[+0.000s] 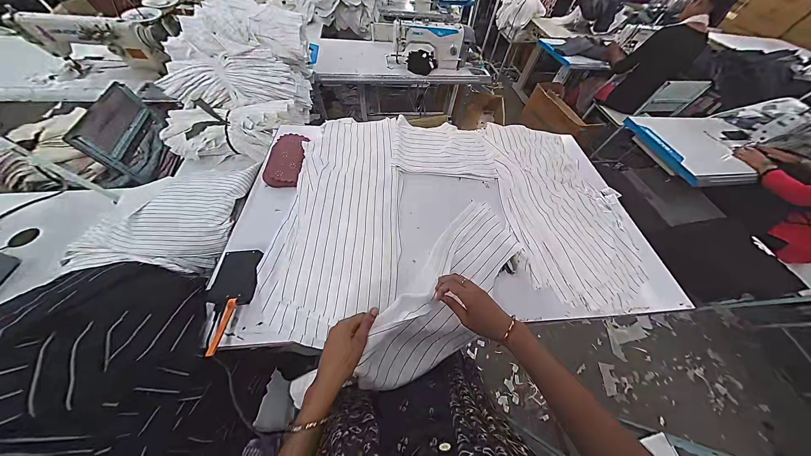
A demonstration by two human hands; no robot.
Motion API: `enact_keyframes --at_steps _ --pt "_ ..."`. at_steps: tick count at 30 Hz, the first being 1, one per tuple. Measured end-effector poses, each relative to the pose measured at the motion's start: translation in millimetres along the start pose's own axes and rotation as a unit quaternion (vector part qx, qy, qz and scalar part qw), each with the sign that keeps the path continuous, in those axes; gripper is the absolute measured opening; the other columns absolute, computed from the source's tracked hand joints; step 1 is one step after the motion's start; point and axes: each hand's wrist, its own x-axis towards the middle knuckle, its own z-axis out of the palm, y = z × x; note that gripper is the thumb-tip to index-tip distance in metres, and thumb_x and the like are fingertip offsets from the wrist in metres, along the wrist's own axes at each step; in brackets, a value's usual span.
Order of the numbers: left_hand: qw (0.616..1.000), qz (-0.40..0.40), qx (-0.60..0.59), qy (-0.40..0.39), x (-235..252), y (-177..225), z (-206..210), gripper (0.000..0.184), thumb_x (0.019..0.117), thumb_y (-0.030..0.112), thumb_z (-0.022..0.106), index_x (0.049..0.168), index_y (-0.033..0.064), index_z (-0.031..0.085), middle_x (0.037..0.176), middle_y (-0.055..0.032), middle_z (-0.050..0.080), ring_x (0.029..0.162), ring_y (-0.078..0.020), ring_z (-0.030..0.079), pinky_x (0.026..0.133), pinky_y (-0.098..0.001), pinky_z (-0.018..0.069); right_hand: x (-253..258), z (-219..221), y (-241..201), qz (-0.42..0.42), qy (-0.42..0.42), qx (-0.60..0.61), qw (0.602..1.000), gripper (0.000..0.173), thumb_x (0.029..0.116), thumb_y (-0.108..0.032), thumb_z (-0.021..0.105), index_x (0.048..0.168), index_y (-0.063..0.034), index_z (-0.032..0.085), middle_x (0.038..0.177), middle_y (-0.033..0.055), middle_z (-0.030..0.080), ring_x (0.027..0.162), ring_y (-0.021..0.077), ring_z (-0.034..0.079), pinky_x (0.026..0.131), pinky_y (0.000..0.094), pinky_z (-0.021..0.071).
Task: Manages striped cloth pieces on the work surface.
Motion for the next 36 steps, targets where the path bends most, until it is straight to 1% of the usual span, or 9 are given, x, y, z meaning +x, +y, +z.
enact_keyframes --at_steps 2,5,10,14,17,22,25,32,36 --pt "0.997 -0.026 0.063 -0.046 22 16 4 0.043 0.1079 0.035 0.051 0.105 -0.0023 0.072 0.085 -0.0197 0.068 0.083 -0.0357 0.066 0.080 -0.0577 0.0507 -3 8 4 0.027 -0.049 -0.057 0.997 0.026 0.1006 -0.009 0.056 0.123 -0.0003 0.067 0.139 0.0158 0.063 0.133 0.0302 0.057 0.113 0.0445 0.0432" --pt "0.985 -0.056 0.152 -0.067 58 47 18 0.043 0.1067 0.037 0.052 0.137 0.0075 0.061 0.110 -0.0227 0.071 0.104 -0.0422 0.068 0.092 -0.0628 0.0503 9 23 29 0.110 -0.139 -0.097 0.979 0.054 0.0985 -0.015 0.062 0.151 -0.0086 0.050 0.160 0.0112 0.044 0.149 0.0282 0.039 0.123 0.0488 0.0267" --pt "0.959 -0.114 0.254 -0.053 101 73 41 0.066 0.1048 0.038 0.051 0.152 -0.0032 0.030 0.126 -0.0258 0.065 0.115 -0.0407 0.067 0.095 -0.0567 0.0518 22 36 37 0.080 -0.070 -0.105 0.989 0.042 0.0950 -0.017 0.064 0.137 -0.0148 0.067 0.149 0.0099 0.057 0.143 0.0293 0.048 0.120 0.0554 0.0303" --pt "0.968 -0.118 0.212 -0.059 106 65 37 0.045 0.1076 0.028 0.042 0.139 -0.0032 0.049 0.123 -0.0257 0.066 0.117 -0.0410 0.065 0.096 -0.0578 0.0513 28 49 45 -0.012 0.095 -0.118 0.988 0.032 0.0915 0.002 0.057 0.113 -0.0089 0.078 0.123 0.0107 0.074 0.119 0.0321 0.068 0.107 0.0581 0.0464" --pt "0.991 -0.062 0.104 -0.057 114 38 26 0.037 0.1071 0.028 0.050 0.124 -0.0028 0.061 0.108 -0.0229 0.068 0.104 -0.0379 0.067 0.093 -0.0574 0.0512 43 41 40 -0.014 0.165 -0.084 0.983 0.031 0.0914 0.004 0.055 0.110 -0.0056 0.078 0.113 0.0114 0.077 0.109 0.0311 0.073 0.103 0.0526 0.0517" --pt "0.987 -0.078 0.128 -0.059 111 41 25 0.041 0.1063 0.032 0.054 0.129 -0.0013 0.061 0.109 -0.0232 0.069 0.107 -0.0394 0.067 0.094 -0.0587 0.0505 71 17 16 0.044 0.142 -0.014 0.989 0.030 0.1032 -0.009 0.047 0.120 -0.0049 0.072 0.108 0.0166 0.074 0.092 0.0305 0.074 0.079 0.0477 0.0585" --pt "0.968 -0.112 0.208 -0.082 109 58 34 0.045 0.1073 0.034 0.049 0.136 -0.0003 0.054 0.122 -0.0233 0.068 0.116 -0.0401 0.066 0.097 -0.0581 0.0504 75 3 5 0.058 0.114 -0.022 0.992 0.029 0.1045 -0.024 0.054 0.114 -0.0062 0.075 0.099 0.0141 0.077 0.089 0.0300 0.075 0.078 0.0505 0.0582" --pt "0.992 -0.070 0.087 -0.066 119 33 26 0.034 0.1055 0.026 0.054 0.122 -0.0014 0.064 0.098 -0.0184 0.069 0.096 -0.0342 0.068 0.089 -0.0544 0.0521 59 -46 -7 0.160 -0.024 0.038 0.986 0.033 0.0965 -0.040 0.068 0.104 -0.0091 0.077 0.091 0.0087 0.075 0.086 0.0201 0.071 0.079 0.0444 0.0538" --pt "0.990 -0.060 0.098 -0.083 120 32 24 0.033 0.1067 0.023 0.051 0.121 -0.0029 0.065 0.098 -0.0201 0.069 0.096 -0.0354 0.067 0.089 -0.0544 0.0514 63 -61 -8 0.172 -0.063 0.055 0.981 0.034 0.0943 -0.041 0.071 0.102 -0.0081 0.077 0.088 0.0068 0.074 0.080 0.0145 0.067 0.075 0.0385 0.0516"
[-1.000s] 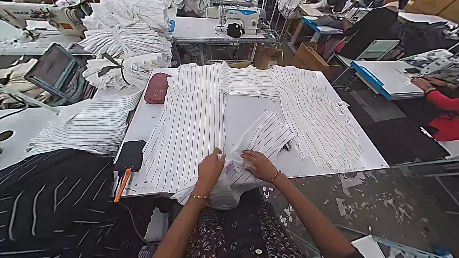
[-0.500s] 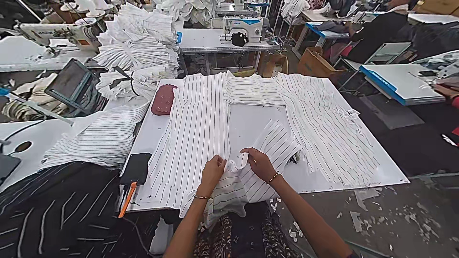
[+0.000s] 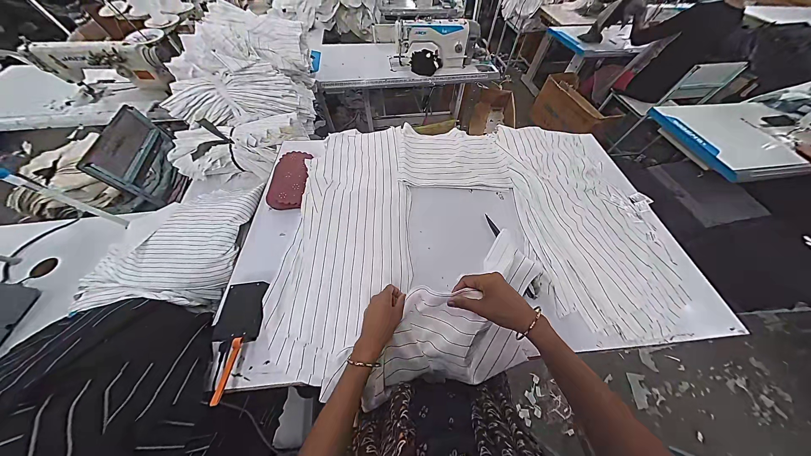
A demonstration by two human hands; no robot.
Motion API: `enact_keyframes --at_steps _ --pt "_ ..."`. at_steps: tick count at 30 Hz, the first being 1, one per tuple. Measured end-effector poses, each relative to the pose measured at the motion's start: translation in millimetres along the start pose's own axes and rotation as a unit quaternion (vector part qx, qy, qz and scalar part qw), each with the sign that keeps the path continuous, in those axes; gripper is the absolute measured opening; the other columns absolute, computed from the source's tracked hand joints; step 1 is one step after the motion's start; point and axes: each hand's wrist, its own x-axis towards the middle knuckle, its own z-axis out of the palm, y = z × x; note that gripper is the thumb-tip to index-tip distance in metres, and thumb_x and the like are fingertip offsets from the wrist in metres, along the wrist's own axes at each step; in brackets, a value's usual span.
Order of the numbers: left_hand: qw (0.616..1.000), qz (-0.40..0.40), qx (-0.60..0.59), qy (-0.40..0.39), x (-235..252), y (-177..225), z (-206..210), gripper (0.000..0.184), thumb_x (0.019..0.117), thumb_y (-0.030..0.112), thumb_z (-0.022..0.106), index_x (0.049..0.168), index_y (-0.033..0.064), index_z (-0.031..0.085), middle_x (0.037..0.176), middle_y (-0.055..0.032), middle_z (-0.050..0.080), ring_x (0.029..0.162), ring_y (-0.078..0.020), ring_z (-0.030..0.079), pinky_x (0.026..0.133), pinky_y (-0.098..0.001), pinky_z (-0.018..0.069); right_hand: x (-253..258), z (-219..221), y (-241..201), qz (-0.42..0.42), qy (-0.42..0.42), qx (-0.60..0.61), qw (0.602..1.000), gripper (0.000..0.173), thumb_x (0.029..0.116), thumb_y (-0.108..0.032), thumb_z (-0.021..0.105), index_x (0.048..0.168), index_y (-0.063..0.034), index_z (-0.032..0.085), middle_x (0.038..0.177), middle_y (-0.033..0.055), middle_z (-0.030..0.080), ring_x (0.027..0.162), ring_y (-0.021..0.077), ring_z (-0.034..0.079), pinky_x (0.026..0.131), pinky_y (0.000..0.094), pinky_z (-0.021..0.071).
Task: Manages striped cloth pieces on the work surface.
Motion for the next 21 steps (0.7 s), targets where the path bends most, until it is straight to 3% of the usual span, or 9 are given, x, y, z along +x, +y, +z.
enact_keyframes --at_steps 4,6,10,14,16,18,19,21 --pt "0.997 -0.043 0.062 -0.016 -9 16 4 0.044 0.1064 0.035 0.052 0.133 0.0003 0.058 0.110 -0.0206 0.071 0.107 -0.0377 0.068 0.094 -0.0569 0.0512 6 -9 -8 0.021 -0.040 -0.021 0.999 0.037 0.0945 -0.043 0.071 0.105 -0.0078 0.076 0.089 0.0088 0.073 0.083 0.0187 0.068 0.077 0.0430 0.0516" --pt "0.995 -0.052 0.078 -0.020 -10 20 7 0.045 0.1077 0.034 0.050 0.137 0.0006 0.054 0.113 -0.0213 0.070 0.110 -0.0383 0.068 0.095 -0.0564 0.0513 10 -9 -9 0.023 -0.054 -0.033 0.998 0.038 0.0947 -0.044 0.070 0.106 -0.0076 0.075 0.089 0.0099 0.073 0.084 0.0209 0.068 0.077 0.0449 0.0510" --pt "0.998 -0.035 0.052 0.001 -9 14 5 0.036 0.1083 0.027 0.046 0.126 -0.0008 0.062 0.103 -0.0202 0.071 0.103 -0.0371 0.069 0.091 -0.0561 0.0519 14 -8 -7 0.033 -0.054 -0.035 0.997 0.039 0.0951 -0.044 0.070 0.107 -0.0070 0.075 0.091 0.0114 0.073 0.087 0.0234 0.068 0.080 0.0468 0.0514" --pt "0.999 -0.022 0.034 -0.002 -7 9 4 0.036 0.1060 0.027 0.050 0.123 -0.0017 0.062 0.100 -0.0197 0.071 0.100 -0.0365 0.069 0.089 -0.0557 0.0524 14 -9 -3 0.045 -0.047 -0.041 0.997 0.040 0.0956 -0.045 0.069 0.106 -0.0068 0.075 0.091 0.0114 0.073 0.086 0.0233 0.068 0.080 0.0468 0.0511" --pt "0.999 0.009 -0.021 0.035 -12 -4 2 0.033 0.1011 0.022 0.057 0.118 -0.0057 0.064 0.091 -0.0198 0.069 0.089 -0.0360 0.069 0.083 -0.0554 0.0537 13 -12 -3 0.050 -0.056 -0.023 0.997 0.039 0.0947 -0.044 0.071 0.105 -0.0062 0.075 0.088 0.0093 0.072 0.082 0.0185 0.066 0.077 0.0421 0.0507" --pt "0.993 0.033 -0.071 0.084 -29 -20 -17 0.030 0.0965 0.014 0.065 0.114 -0.0107 0.064 0.089 -0.0231 0.070 0.086 -0.0381 0.070 0.082 -0.0572 0.0548 12 -21 0 0.049 -0.079 0.043 0.995 0.035 0.0915 -0.039 0.076 0.103 -0.0061 0.074 0.080 0.0012 0.069 0.072 0.0057 0.060 0.070 0.0286 0.0477" --pt "0.988 0.039 -0.082 0.122 -41 -32 -29 0.028 0.0938 0.010 0.068 0.110 -0.0125 0.065 0.086 -0.0244 0.070 0.083 -0.0391 0.070 0.079 -0.0580 0.0551 12 -26 4 0.046 -0.101 0.092 0.990 0.031 0.0892 -0.034 0.079 0.102 -0.0068 0.074 0.075 -0.0044 0.067 0.066 -0.0007 0.057 0.065 0.0215 0.0467" --pt "0.977 0.032 -0.082 0.195 -69 -61 -63 0.027 0.0911 0.006 0.069 0.107 -0.0149 0.065 0.086 -0.0278 0.070 0.082 -0.0430 0.070 0.078 -0.0617 0.0545 13 -35 8 0.037 -0.172 0.184 0.967 0.024 0.0864 -0.021 0.081 0.103 -0.0053 0.072 0.071 -0.0092 0.065 0.063 -0.0042 0.058 0.063 0.0169 0.0483"
